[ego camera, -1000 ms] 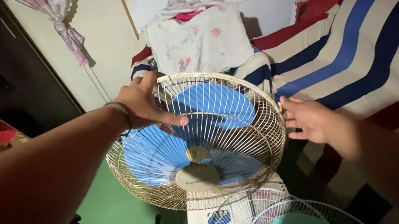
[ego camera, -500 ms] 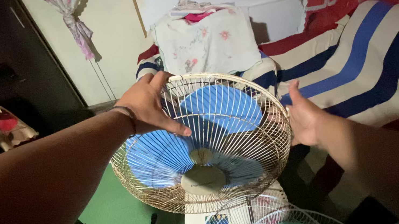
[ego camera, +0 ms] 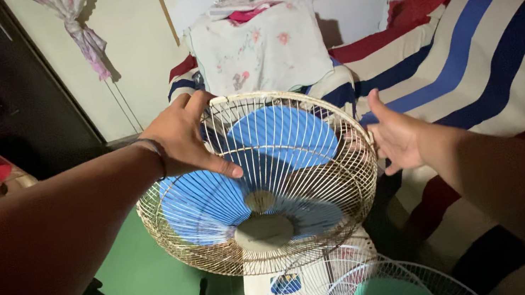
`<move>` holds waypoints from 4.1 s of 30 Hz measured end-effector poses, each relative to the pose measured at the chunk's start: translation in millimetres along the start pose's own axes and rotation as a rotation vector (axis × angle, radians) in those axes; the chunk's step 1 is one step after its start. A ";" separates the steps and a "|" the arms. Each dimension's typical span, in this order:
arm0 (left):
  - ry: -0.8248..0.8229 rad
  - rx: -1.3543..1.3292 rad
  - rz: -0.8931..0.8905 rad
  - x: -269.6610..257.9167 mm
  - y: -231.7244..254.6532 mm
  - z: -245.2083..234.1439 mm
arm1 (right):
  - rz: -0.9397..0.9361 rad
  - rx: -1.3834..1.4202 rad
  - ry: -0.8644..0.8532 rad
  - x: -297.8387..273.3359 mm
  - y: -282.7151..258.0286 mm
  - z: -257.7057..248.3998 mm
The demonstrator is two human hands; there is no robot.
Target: The person attaches a blue fan blade to the motor hub of a pedestal fan and secures it with a nut. They then place the front wire cage over the blades and rotate it to lock it into place.
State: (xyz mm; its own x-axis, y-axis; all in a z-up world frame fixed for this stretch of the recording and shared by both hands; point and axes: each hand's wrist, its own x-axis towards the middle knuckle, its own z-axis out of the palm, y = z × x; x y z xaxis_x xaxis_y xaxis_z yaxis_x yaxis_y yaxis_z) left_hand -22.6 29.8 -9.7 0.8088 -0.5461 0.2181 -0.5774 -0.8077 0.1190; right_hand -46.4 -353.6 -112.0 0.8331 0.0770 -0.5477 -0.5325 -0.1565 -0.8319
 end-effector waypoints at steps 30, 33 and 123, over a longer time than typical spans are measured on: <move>-0.031 -0.025 -0.115 -3.1 18.9 -5.5 | 0.167 -0.020 0.131 32.3 -22.1 26.3; -0.006 -0.018 -0.077 -11.5 14.0 0.4 | 0.176 0.033 0.082 36.3 -18.9 21.0; 0.254 -1.614 -1.306 -117.2 -89.3 159.9 | -0.665 -0.937 0.222 -34.1 -118.5 125.6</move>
State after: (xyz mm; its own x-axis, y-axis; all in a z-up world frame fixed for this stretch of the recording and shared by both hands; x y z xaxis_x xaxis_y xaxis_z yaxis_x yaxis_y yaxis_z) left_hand -48.1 130.4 -200.7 0.7812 0.1984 -0.5919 0.5119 0.3391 0.7893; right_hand -30.5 -214.0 -6.0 0.9632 0.2579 0.0758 0.2599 -0.8218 -0.5070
